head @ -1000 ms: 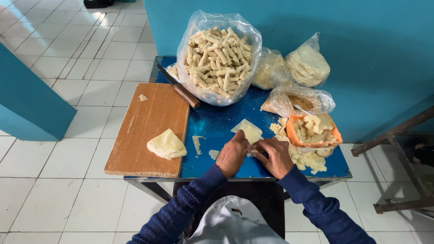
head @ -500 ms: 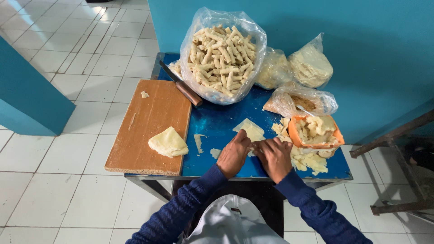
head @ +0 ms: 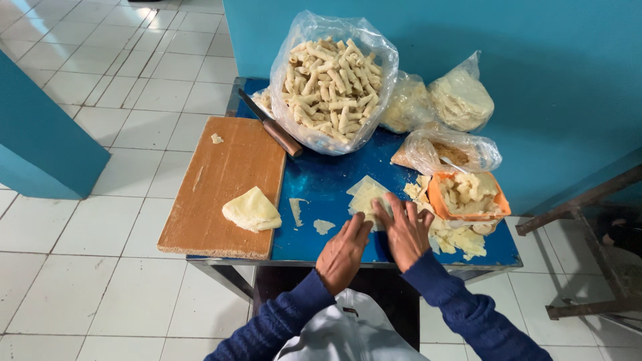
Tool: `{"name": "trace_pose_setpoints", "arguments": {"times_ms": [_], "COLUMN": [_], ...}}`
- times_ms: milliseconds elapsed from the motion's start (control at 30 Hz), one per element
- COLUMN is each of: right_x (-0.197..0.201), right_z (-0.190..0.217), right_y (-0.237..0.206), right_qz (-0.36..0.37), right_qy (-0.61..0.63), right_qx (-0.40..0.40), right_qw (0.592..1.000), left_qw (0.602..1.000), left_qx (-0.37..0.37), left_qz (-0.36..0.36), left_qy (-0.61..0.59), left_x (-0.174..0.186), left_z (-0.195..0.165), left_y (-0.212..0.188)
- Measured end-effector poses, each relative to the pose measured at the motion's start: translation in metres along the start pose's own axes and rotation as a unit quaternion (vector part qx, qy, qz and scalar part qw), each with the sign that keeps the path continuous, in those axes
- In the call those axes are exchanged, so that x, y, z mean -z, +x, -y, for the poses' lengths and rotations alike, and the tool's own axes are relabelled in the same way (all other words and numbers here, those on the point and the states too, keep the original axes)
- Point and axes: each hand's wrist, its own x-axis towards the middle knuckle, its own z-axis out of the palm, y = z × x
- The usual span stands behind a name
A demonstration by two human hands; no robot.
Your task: The person sits at a small table and folds thin dough sheets into triangular parcels. They spoon brown filling from a container onto a dough square, fold the dough over the filling into a triangle, and place the finished piece on a growing stack on the table, repeating the cycle.
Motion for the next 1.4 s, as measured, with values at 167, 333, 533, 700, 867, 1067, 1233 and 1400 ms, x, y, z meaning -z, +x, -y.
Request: {"name": "trace_pose_setpoints", "arguments": {"times_ms": [167, 333, 533, 700, 867, 1067, 1233, 1400], "right_x": [-0.001, 0.01, 0.011, 0.01, 0.017, 0.05, 0.11, 0.13], "right_z": [-0.008, -0.023, -0.014, -0.039, -0.062, -0.054, -0.055, -0.095], "right_y": [0.031, 0.051, 0.055, 0.066, 0.061, 0.115, 0.217, 0.182], "right_qz": [0.025, -0.012, 0.013, 0.056, 0.152, 0.155, -0.002, -0.049], "right_qy": [0.023, 0.199, 0.349, 0.613, 0.71, 0.803, 0.825, 0.669], "right_qx": [0.008, 0.025, -0.021, -0.102, -0.156, -0.099, -0.053, 0.004], "right_qw": [0.999, 0.98, 0.937, 0.782, 0.669, 0.566, 0.563, 0.742], "left_qw": [0.999, 0.999, 0.998, 0.997, 0.996, 0.994, 0.986, 0.998], "left_qx": [-0.035, -0.04, -0.038, -0.041, -0.042, -0.058, -0.106, -0.033], "left_qz": [0.012, 0.011, 0.027, 0.024, 0.021, -0.002, -0.044, -0.058], "left_qy": [0.034, 0.011, 0.042, 0.063, 0.079, 0.096, 0.119, 0.015], "left_x": [0.0, -0.002, -0.006, -0.006, -0.007, -0.011, -0.011, 0.005], "left_z": [0.002, 0.006, 0.008, 0.007, 0.008, 0.008, 0.005, 0.014], "left_y": [-0.001, -0.002, -0.002, -0.004, -0.004, -0.011, -0.017, -0.027]}}
